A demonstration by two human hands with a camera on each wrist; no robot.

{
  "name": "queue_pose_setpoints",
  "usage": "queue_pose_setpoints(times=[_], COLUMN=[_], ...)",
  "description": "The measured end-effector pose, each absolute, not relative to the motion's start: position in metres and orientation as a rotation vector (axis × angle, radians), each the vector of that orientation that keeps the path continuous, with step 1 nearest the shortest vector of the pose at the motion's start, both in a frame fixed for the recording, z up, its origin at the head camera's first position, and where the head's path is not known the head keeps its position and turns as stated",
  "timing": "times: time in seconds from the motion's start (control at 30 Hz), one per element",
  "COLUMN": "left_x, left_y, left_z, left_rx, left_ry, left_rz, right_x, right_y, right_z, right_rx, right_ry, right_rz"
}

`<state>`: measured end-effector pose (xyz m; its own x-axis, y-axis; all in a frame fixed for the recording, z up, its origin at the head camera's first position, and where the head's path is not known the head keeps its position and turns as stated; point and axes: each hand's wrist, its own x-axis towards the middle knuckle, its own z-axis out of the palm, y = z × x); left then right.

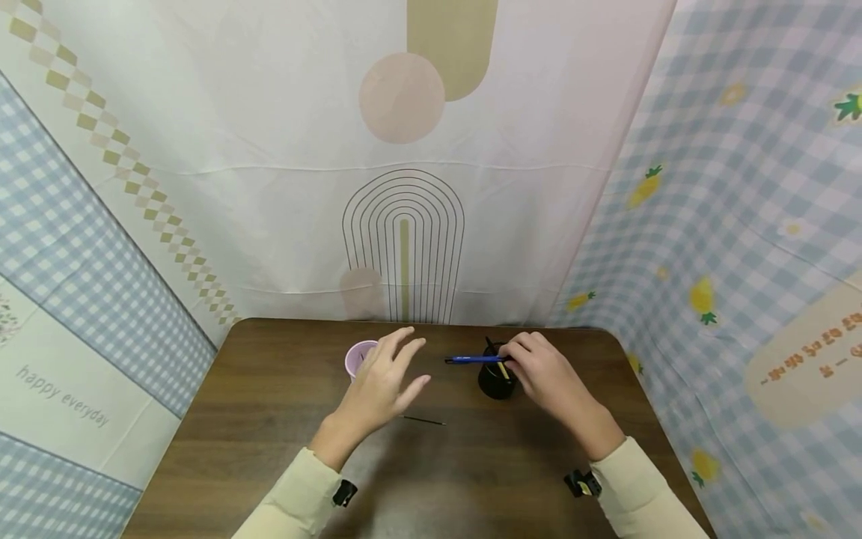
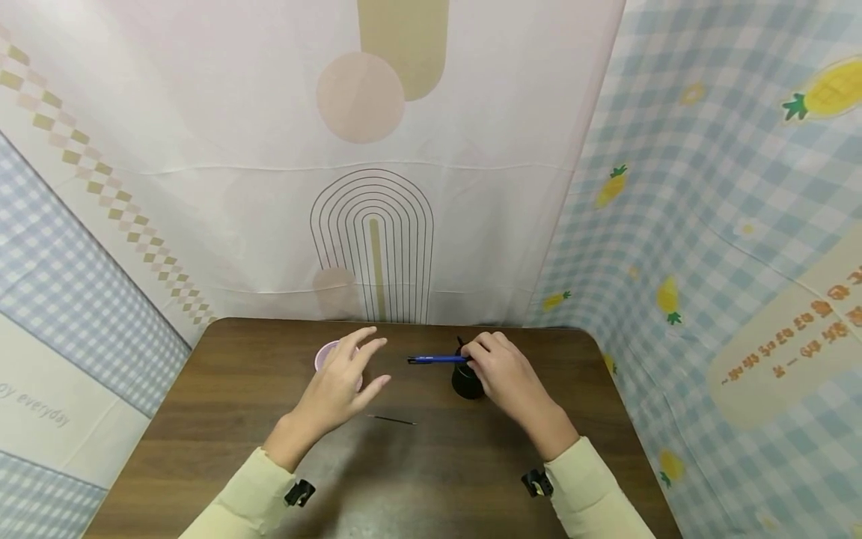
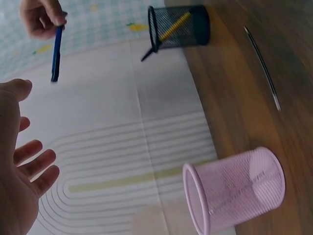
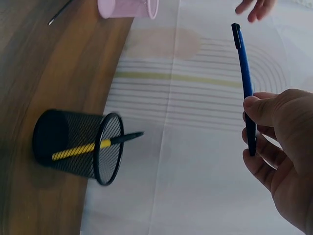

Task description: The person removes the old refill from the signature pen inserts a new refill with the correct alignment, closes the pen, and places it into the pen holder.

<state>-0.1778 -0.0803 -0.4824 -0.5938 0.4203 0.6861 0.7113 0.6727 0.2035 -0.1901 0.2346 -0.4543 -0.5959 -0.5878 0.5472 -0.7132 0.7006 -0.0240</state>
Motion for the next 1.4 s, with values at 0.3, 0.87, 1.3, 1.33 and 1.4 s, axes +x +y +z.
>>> queue_pose_setpoints(times=[0.3, 0.87, 1.3, 1.33, 1.4], left_x=[-0.180, -0.181, -0.181, -0.181, -0.181], left_y=[-0.109, -0.154, -0.190, -0.192, -0.195], left_z=[-0.492, -0.518, -0.544, -0.545, -0.548], left_rx=[-0.816, -0.682, -0.554, -0.548, -0.537], left_ry=[-2.379, -2.645, -2.661, -2.665, -2.675], left_rz=[-0.470, -0.280, -0.228, -0.233, -0.240], right_x=[-0.203, -0.230, -0.241, -0.242, -0.245], right_y=[0.254, 0.289, 0.306, 0.306, 0.305], right_z=[-0.460, -0.481, -0.486, -0.487, -0.488], right_rx=[0.979, 0.913, 0.781, 0.780, 0.778], right_ry=[-2.445, -2.548, -2.766, -2.773, -2.791], right_rz=[0.266, 0.122, -0.044, -0.062, -0.104])
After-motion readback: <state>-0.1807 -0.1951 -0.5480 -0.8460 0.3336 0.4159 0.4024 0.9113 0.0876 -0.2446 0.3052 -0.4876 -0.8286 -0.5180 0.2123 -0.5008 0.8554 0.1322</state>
